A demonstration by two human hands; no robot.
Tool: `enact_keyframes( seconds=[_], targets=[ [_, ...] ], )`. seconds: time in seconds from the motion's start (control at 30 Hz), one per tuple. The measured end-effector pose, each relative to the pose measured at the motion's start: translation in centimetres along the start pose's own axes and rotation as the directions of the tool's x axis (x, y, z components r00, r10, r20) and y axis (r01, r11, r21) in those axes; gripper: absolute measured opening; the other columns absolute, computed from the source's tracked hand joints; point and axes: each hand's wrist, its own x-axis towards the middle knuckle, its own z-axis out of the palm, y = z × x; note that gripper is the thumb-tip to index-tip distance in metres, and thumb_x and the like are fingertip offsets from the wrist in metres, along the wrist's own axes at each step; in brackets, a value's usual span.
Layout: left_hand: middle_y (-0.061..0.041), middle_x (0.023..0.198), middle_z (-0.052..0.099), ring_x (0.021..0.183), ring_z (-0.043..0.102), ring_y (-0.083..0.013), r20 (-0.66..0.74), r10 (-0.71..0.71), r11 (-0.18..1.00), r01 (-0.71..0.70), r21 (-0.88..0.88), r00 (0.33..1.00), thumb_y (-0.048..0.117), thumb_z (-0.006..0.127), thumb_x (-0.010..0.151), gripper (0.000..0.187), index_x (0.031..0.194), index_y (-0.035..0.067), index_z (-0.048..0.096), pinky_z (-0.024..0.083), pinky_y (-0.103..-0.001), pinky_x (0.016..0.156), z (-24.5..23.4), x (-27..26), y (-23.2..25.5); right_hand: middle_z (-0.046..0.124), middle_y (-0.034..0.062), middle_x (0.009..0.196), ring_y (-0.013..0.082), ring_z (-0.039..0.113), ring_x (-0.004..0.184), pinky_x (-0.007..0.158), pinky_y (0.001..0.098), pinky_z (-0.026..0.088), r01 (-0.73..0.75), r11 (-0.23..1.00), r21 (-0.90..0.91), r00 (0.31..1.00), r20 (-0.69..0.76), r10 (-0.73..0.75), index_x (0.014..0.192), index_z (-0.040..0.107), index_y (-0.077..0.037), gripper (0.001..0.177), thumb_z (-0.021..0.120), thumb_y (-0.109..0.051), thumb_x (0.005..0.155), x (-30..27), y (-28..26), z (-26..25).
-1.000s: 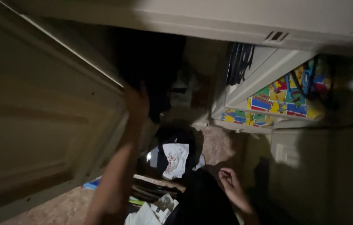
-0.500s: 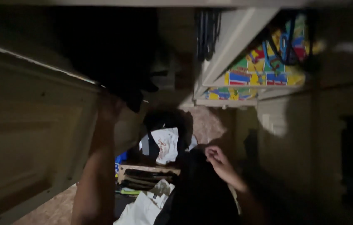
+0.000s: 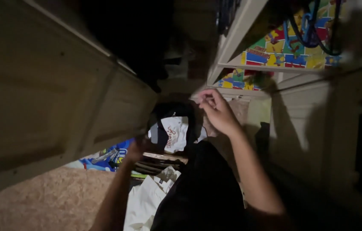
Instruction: Hanging a black shirt and a white polo shirt onto hangers and placing them inside a storage cabinet.
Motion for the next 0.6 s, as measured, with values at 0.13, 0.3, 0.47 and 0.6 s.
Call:
enact_keyframes(
  seconds=[0.13,0.3,0.47,0.6],
  targets=[
    [-0.013,0.125,0.061,0.110,0.056,-0.0234,-0.179,0.370,0.912,-0.393,-0.120,0.912,0.034,0.043,0.105,0.048,0.141,0.004,0.051,0.045,-0.037,0.093,4.0,-0.2,-15.8,0.063,0.0065,0.113,0.0155,0.063,0.106,0.095,0.0302,0.053,-0.013,0.991,0.135,0.992,0.124,-0.004,0.126,0.056,-0.005,0.026,0.060,-0.018,0.104,-3.8,-0.1,2.2],
    [-0.025,0.146,0.053,0.129,0.055,-0.0288,-0.881,0.014,0.839,-0.485,-0.247,0.472,0.017,0.089,0.098,0.075,0.146,-0.008,0.037,0.046,-0.045,0.116,-8.1,-8.0,-9.6,0.065,0.0047,0.118,0.0151,0.063,0.112,0.094,0.0309,0.052,-0.137,0.989,-0.049,0.980,0.141,0.143,0.128,0.056,-0.006,0.031,0.060,-0.022,0.101,-10.6,3.7,1.0],
    [-0.019,0.144,0.059,0.127,0.058,-0.0222,-0.805,0.334,0.692,-0.707,-0.144,0.491,-0.007,0.066,0.112,0.046,0.150,-0.005,0.042,0.050,-0.033,0.115,-14.5,-9.2,-10.5,0.065,0.0061,0.113,0.0184,0.069,0.099,0.086,0.0331,0.053,-0.261,0.961,-0.087,0.962,0.062,0.267,0.126,0.057,-0.006,0.030,0.058,-0.025,0.103,-14.5,7.4,0.0],
    [-0.020,0.149,0.058,0.132,0.063,-0.0245,-0.804,0.274,0.788,-0.602,-0.127,0.528,-0.001,0.070,0.110,0.059,0.158,-0.004,0.035,0.055,-0.035,0.111,-14.2,-9.8,-8.9,0.065,0.0059,0.110,0.0173,0.068,0.096,0.082,0.0327,0.053,-0.294,0.937,-0.189,0.945,0.089,0.314,0.126,0.057,-0.006,0.029,0.057,-0.025,0.105,-15.5,8.2,2.2]
  ],
)
